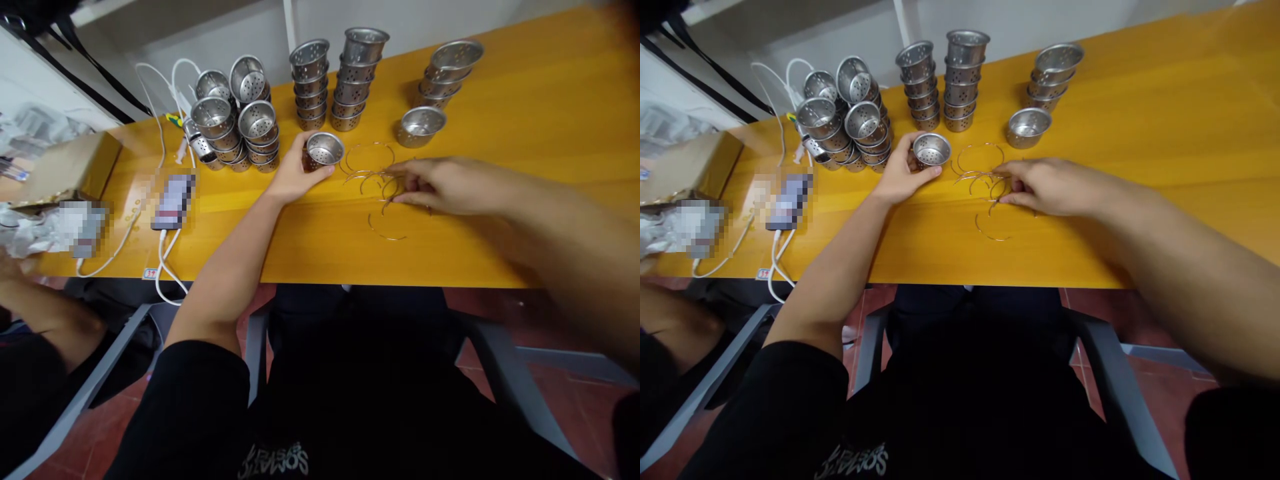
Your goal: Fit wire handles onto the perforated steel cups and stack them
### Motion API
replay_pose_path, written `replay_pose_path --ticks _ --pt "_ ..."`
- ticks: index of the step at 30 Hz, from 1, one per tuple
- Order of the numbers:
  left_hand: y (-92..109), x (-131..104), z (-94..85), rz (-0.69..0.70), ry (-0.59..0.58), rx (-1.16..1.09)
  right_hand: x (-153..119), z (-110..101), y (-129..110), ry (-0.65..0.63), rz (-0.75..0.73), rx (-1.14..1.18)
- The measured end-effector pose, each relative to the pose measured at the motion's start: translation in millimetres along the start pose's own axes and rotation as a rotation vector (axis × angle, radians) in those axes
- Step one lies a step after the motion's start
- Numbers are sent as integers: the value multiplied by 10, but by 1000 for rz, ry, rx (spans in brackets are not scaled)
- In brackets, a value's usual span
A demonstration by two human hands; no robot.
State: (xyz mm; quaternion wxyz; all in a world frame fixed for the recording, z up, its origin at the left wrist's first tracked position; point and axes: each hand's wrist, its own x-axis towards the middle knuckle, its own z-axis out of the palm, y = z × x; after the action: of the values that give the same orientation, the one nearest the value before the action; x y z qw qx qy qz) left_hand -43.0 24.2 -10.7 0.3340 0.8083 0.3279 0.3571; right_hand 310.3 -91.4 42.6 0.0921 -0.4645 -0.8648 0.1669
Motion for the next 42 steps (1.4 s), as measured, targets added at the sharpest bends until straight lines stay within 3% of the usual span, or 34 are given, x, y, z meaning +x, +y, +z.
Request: replay_pose_path --ticks 7,14,22,26,28,31,34,37,42 --pt "48 -11 0 -14 4 -15 436 -98 -10 40 -24 -182" --pt "33 -7 7 -16 -15 -10 620 -71 -44 -20 -88 -126" --pt "76 -13 10 -10 -20 1 258 -252 -407 106 -62 -22" --pt "70 -10 9 -18 -19 5 46 -184 -522 -44 -4 -132" --pt "66 -8 12 -21 -19 -2 32 -117 -486 -93 13 -182" --pt "61 -7 16 -20 -21 -24 121 -80 -329 -67 36 -218" --pt "49 -11 14 -25 -24 -28 278 -123 -130 -31 32 -248" --pt "33 -18 7 -25 -37 -18 432 -173 8 -72 -28 -229" --pt "36 -19 11 -21 -22 -7 587 -192 17 -122 0 -199"
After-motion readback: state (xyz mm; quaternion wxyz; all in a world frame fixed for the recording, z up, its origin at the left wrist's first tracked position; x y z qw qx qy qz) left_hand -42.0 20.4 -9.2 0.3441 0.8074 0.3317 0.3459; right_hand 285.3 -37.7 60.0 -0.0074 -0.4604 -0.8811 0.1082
